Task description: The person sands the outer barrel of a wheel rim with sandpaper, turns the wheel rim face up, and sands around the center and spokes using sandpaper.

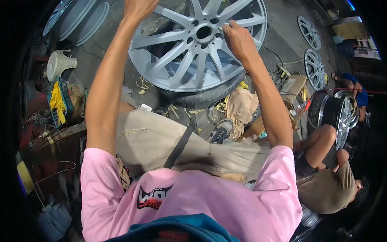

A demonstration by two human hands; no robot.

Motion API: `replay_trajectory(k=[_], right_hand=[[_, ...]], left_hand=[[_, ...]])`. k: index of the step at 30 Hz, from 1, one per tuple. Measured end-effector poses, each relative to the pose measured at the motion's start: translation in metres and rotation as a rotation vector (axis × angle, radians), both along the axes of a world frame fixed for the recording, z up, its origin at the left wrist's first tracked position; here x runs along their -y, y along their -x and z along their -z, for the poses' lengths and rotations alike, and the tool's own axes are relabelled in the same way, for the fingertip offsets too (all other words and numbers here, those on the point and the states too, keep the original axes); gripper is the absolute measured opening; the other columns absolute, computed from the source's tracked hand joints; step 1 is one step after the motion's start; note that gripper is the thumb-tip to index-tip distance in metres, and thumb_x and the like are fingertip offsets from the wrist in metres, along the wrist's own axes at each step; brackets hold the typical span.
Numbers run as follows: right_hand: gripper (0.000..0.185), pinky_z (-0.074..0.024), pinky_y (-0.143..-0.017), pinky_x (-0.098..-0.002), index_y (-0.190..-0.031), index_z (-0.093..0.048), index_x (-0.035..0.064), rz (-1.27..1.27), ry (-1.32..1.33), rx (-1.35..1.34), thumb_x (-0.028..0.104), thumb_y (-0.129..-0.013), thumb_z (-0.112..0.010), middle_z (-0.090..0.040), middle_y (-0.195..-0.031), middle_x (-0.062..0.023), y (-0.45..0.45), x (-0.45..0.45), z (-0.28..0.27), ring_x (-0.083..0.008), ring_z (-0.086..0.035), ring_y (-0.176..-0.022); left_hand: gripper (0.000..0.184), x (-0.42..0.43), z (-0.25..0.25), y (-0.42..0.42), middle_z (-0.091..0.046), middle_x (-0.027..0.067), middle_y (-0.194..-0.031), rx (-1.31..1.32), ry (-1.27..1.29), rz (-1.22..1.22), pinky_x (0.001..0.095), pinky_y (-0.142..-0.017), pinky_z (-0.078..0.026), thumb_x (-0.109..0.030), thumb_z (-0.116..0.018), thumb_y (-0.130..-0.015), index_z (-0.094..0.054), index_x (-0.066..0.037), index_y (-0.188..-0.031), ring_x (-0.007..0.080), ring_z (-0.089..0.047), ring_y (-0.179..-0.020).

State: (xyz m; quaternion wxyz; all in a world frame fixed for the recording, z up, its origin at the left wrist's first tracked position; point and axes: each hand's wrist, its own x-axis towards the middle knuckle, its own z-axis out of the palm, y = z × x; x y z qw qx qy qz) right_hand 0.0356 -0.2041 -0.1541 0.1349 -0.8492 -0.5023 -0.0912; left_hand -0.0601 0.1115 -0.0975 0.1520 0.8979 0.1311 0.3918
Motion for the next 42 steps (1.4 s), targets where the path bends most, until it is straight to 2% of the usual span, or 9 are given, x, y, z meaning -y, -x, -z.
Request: replay_trajectory(k=[12,17,19,20,21,24,35,40,42], right_hand=[[0.023,-0.0564,-0.08,-0.0532,-0.099,-0.064,0.001,-0.05,0.022,0.001,-0.001,-0.077,-0.072,-0.065,-0.096,-0.0216,-0.019,-0.015,0.007,-0.0459,-0.068,-0.091],[0.018,-0.0566,-0.078,-0.0498,-0.096,-0.067,0.0004,-0.09,-0.015,-0.07,0.004,-0.08,-0.073,-0.069,-0.093,-0.0219,-0.03,-0.019,0.013,-0.0454,-0.069,-0.088],[0.013,-0.0555,-0.073,-0.042,-0.092,-0.072,-0.0007,0.051,-0.178,-0.342,0.009,-0.084,-0.075,-0.072,-0.085,-0.0207,-0.012,0.002,-0.01,-0.0373,-0.07,-0.076],[0.017,-0.0515,-0.065,-0.033,-0.092,-0.075,-0.0017,0.126,-0.224,-0.473,0.014,-0.087,-0.078,-0.072,-0.076,-0.0149,-0.004,0.015,-0.021,-0.0216,-0.065,-0.066],[0.017,-0.0515,-0.065,-0.033,-0.092,-0.075,-0.0017,0.131,-0.222,-0.471,0.014,-0.087,-0.078,-0.072,-0.076,-0.0149,0.003,0.025,-0.024,-0.0216,-0.065,-0.066],[0.019,-0.0459,-0.059,-0.0259,-0.095,-0.077,-0.0013,0.263,-0.32,-0.565,0.016,-0.089,-0.08,-0.068,-0.07,-0.002,0.015,0.045,-0.017,-0.0056,-0.056,-0.065],[0.014,-0.0443,-0.062,-0.0206,-0.094,-0.077,-0.002,0.304,-0.576,-0.872,0.012,-0.094,-0.079,-0.067,-0.076,0.0035,0.081,0.005,0.055,-0.0026,-0.054,-0.069],[0.017,-0.0472,-0.06,-0.0259,-0.092,-0.077,-0.0042,0.39,-0.555,-0.834,0.011,-0.087,-0.08,-0.069,-0.072,-0.0025,0.092,-0.011,0.046,-0.0061,-0.058,-0.065],[0.017,-0.0515,-0.062,-0.0336,-0.092,-0.075,-0.0046,0.297,-0.547,-0.659,0.011,-0.085,-0.078,-0.071,-0.074,-0.0117,0.091,-0.015,0.051,-0.0179,-0.066,-0.065]], left_hand=[[0.03,0.005,-0.009,-0.007,-0.071,0.0184,-0.105,-0.037,-0.037,0.009,0.0523,-0.093,-0.052,-0.026,-0.071,-0.088,-0.075,-0.007,-0.11,0.0413,-0.065,-0.107],[0.027,0.003,-0.006,0.002,-0.072,0.0184,-0.104,-0.003,0.012,-0.026,0.0528,-0.091,-0.052,-0.026,-0.071,-0.088,-0.074,-0.006,-0.106,0.0418,-0.064,-0.105],[0.026,0.0,-0.001,-0.002,-0.072,0.0181,-0.104,-0.007,0.032,-0.056,0.0529,-0.092,-0.052,-0.026,-0.071,-0.088,-0.074,-0.007,-0.105,0.0417,-0.064,-0.105],[0.024,0.001,0.0,-0.005,-0.072,0.0179,-0.104,-0.008,0.043,-0.077,0.053,-0.092,-0.052,-0.025,-0.071,-0.088,-0.074,-0.008,-0.104,0.0417,-0.064,-0.105],[0.024,0.001,-0.002,-0.005,-0.072,0.0179,-0.104,-0.006,0.048,-0.071,0.053,-0.092,-0.052,-0.025,-0.071,-0.088,-0.074,-0.008,-0.104,0.0417,-0.064,-0.105],[0.023,-0.002,-0.006,-0.006,-0.072,0.0174,-0.106,-0.035,0.035,0.05,0.0527,-0.092,-0.052,-0.025,-0.071,-0.088,-0.075,-0.01,-0.104,0.0419,-0.064,-0.106],[0.028,-0.006,-0.001,-0.008,-0.072,0.0172,-0.107,-0.021,-0.018,0.022,0.0528,-0.093,-0.051,-0.027,-0.071,-0.089,-0.076,-0.01,-0.11,0.0418,-0.064,-0.106],[0.027,-0.002,-0.005,-0.004,-0.072,0.0174,-0.107,-0.047,0.028,0.003,0.0524,-0.095,-0.051,-0.027,-0.07,-0.089,-0.076,-0.01,-0.11,0.0413,-0.064,-0.107],[0.027,-0.003,-0.003,-0.005,-0.072,0.0172,-0.107,-0.037,0.045,-0.017,0.0524,-0.095,-0.051,-0.027,-0.069,-0.089,-0.076,-0.01,-0.109,0.0411,-0.064,-0.107]])
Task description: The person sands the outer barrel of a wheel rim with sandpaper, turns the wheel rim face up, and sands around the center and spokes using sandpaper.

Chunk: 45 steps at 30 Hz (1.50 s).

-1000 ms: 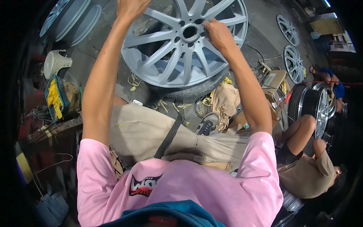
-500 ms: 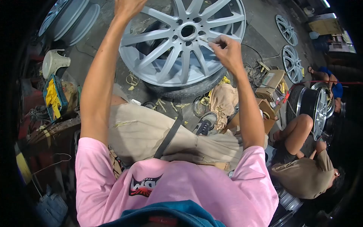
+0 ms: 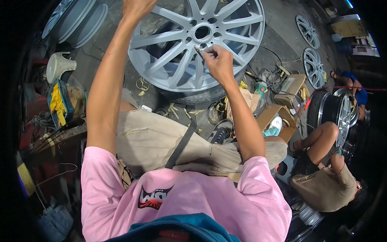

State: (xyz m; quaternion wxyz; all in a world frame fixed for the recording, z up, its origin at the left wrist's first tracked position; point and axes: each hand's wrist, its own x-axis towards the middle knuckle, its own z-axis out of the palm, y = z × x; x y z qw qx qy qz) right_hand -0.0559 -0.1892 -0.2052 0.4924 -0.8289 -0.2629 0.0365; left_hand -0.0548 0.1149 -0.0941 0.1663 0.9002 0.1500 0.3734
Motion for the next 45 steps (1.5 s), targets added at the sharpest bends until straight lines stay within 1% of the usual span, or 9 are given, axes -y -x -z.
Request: replay_trajectory(k=[1,4,5,7,8,15,18,24,45], right_hand=[[0.017,-0.0515,-0.062,-0.0336,-0.092,-0.075,-0.0046,-0.001,0.002,-0.002,0.011,-0.085,-0.078,-0.071,-0.074,-0.0117,-0.001,-0.003,0.001,-0.0179,-0.066,-0.065],[0.019,-0.0544,-0.071,-0.0464,-0.089,-0.073,-0.0046,-0.064,0.124,0.212,0.013,-0.084,-0.075,-0.07,-0.083,-0.0242,-0.004,-0.018,0.004,-0.0434,-0.069,-0.076],[0.019,-0.0544,-0.071,-0.0464,-0.089,-0.073,-0.0046,-0.062,0.122,0.215,0.013,-0.084,-0.075,-0.07,-0.083,-0.0242,-0.009,-0.025,0.011,-0.0434,-0.069,-0.076],[0.022,-0.0518,-0.065,-0.0378,-0.098,-0.076,-0.0034,-0.011,0.128,0.213,0.015,-0.087,-0.078,-0.07,-0.077,-0.0182,-0.01,-0.042,0.016,-0.0274,-0.067,-0.065],[0.018,-0.0536,-0.076,-0.0482,-0.092,-0.074,-0.0044,0.01,0.119,0.047,0.012,-0.085,-0.074,-0.07,-0.089,-0.027,-0.009,-0.042,0.017,-0.044,-0.069,-0.082],[0.018,-0.0541,-0.073,-0.0442,-0.102,-0.074,-0.0021,0.064,0.039,0.457,0.013,-0.092,-0.075,-0.068,-0.091,-0.0195,0.013,-0.036,0.042,-0.0394,-0.069,-0.081],[0.014,-0.053,-0.074,-0.0468,-0.096,-0.07,-0.0019,0.005,0.121,0.52,0.012,-0.093,-0.073,-0.065,-0.092,-0.0192,0.002,-0.039,0.042,-0.042,-0.066,-0.081],[0.014,-0.0511,-0.076,-0.0515,-0.093,-0.062,-0.0023,0.048,0.152,0.368,0.009,-0.094,-0.069,-0.062,-0.091,-0.0218,0.023,-0.03,0.023,-0.0448,-0.064,-0.085],[0.021,-0.0514,-0.075,-0.0531,-0.084,-0.065,-0.004,0.182,0.109,0.231,0.015,-0.091,-0.069,-0.068,-0.087,-0.0233,0.028,-0.032,0.015,-0.0448,-0.067,-0.082]], left_hand=[[0.026,0.0,0.002,-0.001,-0.072,0.0169,-0.107,0.027,-0.022,-0.007,0.0523,-0.095,-0.051,-0.027,-0.069,-0.089,-0.076,-0.01,-0.109,0.041,-0.064,-0.107],[0.026,0.002,0.002,-0.001,-0.072,0.0167,-0.107,0.029,-0.061,0.019,0.0523,-0.094,-0.052,-0.026,-0.069,-0.089,-0.076,-0.01,-0.108,0.0408,-0.064,-0.106],[0.026,0.002,-0.002,-0.001,-0.072,0.0168,-0.106,0.013,-0.085,0.039,0.0523,-0.093,-0.052,-0.026,-0.069,-0.089,-0.075,-0.009,-0.107,0.0408,-0.064,-0.106],[0.026,0.004,-0.003,0.0,-0.072,0.0169,-0.106,0.007,-0.074,0.028,0.0524,-0.093,-0.052,-0.026,-0.069,-0.089,-0.075,-0.009,-0.108,0.0409,-0.064,-0.106],[0.026,0.003,-0.004,0.001,-0.072,0.0171,-0.106,0.0,-0.06,0.018,0.0525,-0.093,-0.052,-0.026,-0.069,-0.089,-0.075,-0.009,-0.108,0.0409,-0.064,-0.106],[0.027,0.003,0.001,-0.001,-0.072,0.0181,-0.105,0.026,-0.063,0.017,0.053,-0.093,-0.052,-0.027,-0.069,-0.089,-0.076,-0.009,-0.107,0.0415,-0.064,-0.106],[0.026,0.005,-0.006,0.002,-0.072,0.0188,-0.105,-0.034,0.005,0.011,0.0533,-0.093,-0.052,-0.026,-0.07,-0.089,-0.076,-0.008,-0.107,0.0418,-0.065,-0.106],[0.026,0.002,-0.001,0.002,-0.073,0.0185,-0.105,0.004,-0.028,0.011,0.0536,-0.093,-0.052,-0.027,-0.069,-0.09,-0.076,-0.008,-0.107,0.0422,-0.065,-0.106],[0.026,0.003,0.001,-0.001,-0.072,0.0192,-0.106,0.016,-0.044,0.001,0.0529,-0.094,-0.051,-0.026,-0.07,-0.088,-0.075,-0.009,-0.107,0.0418,-0.064,-0.107]])
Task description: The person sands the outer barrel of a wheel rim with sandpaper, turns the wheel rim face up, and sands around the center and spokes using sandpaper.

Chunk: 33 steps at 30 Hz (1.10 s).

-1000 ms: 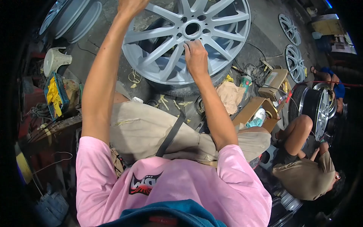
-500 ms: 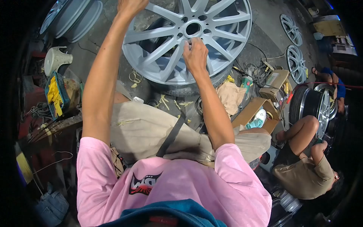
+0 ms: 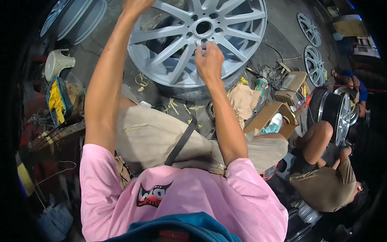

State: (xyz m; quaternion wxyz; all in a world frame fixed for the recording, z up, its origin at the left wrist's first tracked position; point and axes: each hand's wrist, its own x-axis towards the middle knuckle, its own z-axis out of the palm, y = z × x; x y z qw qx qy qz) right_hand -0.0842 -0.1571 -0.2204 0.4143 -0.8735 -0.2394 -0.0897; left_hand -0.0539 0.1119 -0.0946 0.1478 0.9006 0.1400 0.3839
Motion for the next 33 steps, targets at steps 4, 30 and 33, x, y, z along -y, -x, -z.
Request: replay_trajectory(k=[4,30,33], right_hand=[[0.024,-0.0511,-0.078,-0.0548,-0.083,-0.066,-0.0039,-0.024,0.024,-0.012,0.019,-0.091,-0.069,-0.069,-0.088,-0.0243,-0.022,-0.019,0.013,-0.0465,-0.067,-0.085],[0.022,-0.0521,-0.078,-0.0559,-0.083,-0.065,-0.005,-0.051,0.071,-0.005,0.016,-0.088,-0.068,-0.069,-0.088,-0.028,-0.022,-0.005,0.009,-0.0493,-0.067,-0.086],[0.023,-0.0539,-0.076,-0.0523,-0.079,-0.066,-0.0042,-0.067,0.126,0.03,0.017,-0.086,-0.071,-0.069,-0.082,-0.0262,-0.033,-0.016,0.012,-0.0473,-0.068,-0.08]], left_hand=[[0.027,0.003,-0.007,0.004,-0.072,0.0191,-0.106,-0.016,-0.004,0.029,0.0529,-0.094,-0.051,-0.025,-0.07,-0.088,-0.075,-0.008,-0.108,0.0421,-0.064,-0.107],[0.029,0.005,-0.007,0.005,-0.072,0.0199,-0.105,-0.01,-0.005,0.031,0.052,-0.094,-0.052,-0.026,-0.071,-0.088,-0.076,-0.007,-0.11,0.0418,-0.064,-0.106],[0.028,0.004,-0.009,0.005,-0.071,0.0187,-0.105,-0.019,0.003,0.009,0.0519,-0.093,-0.052,-0.025,-0.07,-0.088,-0.076,-0.007,-0.11,0.0415,-0.064,-0.106]])
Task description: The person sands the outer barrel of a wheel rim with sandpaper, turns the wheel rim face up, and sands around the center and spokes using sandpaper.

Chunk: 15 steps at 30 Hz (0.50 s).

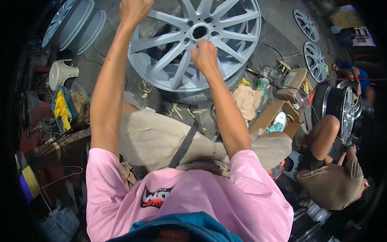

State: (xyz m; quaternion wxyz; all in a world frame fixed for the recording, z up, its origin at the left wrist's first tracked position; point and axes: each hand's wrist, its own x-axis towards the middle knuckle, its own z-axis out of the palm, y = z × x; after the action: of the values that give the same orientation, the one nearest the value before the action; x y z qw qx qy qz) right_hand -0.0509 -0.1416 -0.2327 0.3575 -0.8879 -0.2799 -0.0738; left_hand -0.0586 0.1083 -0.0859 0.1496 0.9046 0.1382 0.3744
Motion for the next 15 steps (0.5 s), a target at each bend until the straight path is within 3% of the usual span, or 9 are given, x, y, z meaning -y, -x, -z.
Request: replay_trajectory(k=[3,5,8,15], right_hand=[[0.023,-0.0539,-0.071,-0.0459,-0.082,-0.069,-0.0031,0.017,-0.108,-0.133,0.019,-0.087,-0.073,-0.069,-0.078,-0.0228,0.021,0.026,-0.027,-0.0396,-0.068,-0.072],[0.021,-0.0495,-0.061,-0.033,-0.086,-0.073,-0.0032,0.056,-0.292,-0.207,0.017,-0.089,-0.075,-0.068,-0.07,-0.0125,0.03,0.049,-0.035,-0.0163,-0.06,-0.061],[0.022,-0.0484,-0.06,-0.0308,-0.086,-0.072,-0.0042,0.18,-0.298,-0.278,0.017,-0.09,-0.076,-0.068,-0.07,-0.0094,0.027,0.062,-0.053,-0.0115,-0.058,-0.06],[0.022,-0.0468,-0.059,-0.0287,-0.083,-0.071,-0.005,0.069,-0.411,-0.268,0.015,-0.089,-0.077,-0.064,-0.064,-0.0064,0.021,0.032,-0.045,-0.0086,-0.054,-0.06]], left_hand=[[0.029,-0.001,0.001,-0.003,-0.071,0.0179,-0.105,0.022,0.039,-0.047,0.0518,-0.093,-0.052,-0.025,-0.071,-0.088,-0.076,-0.008,-0.111,0.0411,-0.064,-0.107],[0.029,-0.002,0.012,-0.002,-0.072,0.0174,-0.105,0.039,0.055,-0.065,0.0517,-0.093,-0.052,-0.025,-0.071,-0.088,-0.075,-0.008,-0.111,0.0409,-0.064,-0.107],[0.029,-0.007,0.008,-0.006,-0.072,0.0168,-0.105,0.049,-0.004,0.03,0.0517,-0.093,-0.052,-0.025,-0.071,-0.089,-0.075,-0.008,-0.112,0.0407,-0.063,-0.106],[0.027,-0.008,0.013,-0.005,-0.072,0.016,-0.103,0.053,-0.052,0.02,0.0519,-0.093,-0.05,-0.027,-0.07,-0.089,-0.075,-0.008,-0.107,0.0404,-0.063,-0.103]])
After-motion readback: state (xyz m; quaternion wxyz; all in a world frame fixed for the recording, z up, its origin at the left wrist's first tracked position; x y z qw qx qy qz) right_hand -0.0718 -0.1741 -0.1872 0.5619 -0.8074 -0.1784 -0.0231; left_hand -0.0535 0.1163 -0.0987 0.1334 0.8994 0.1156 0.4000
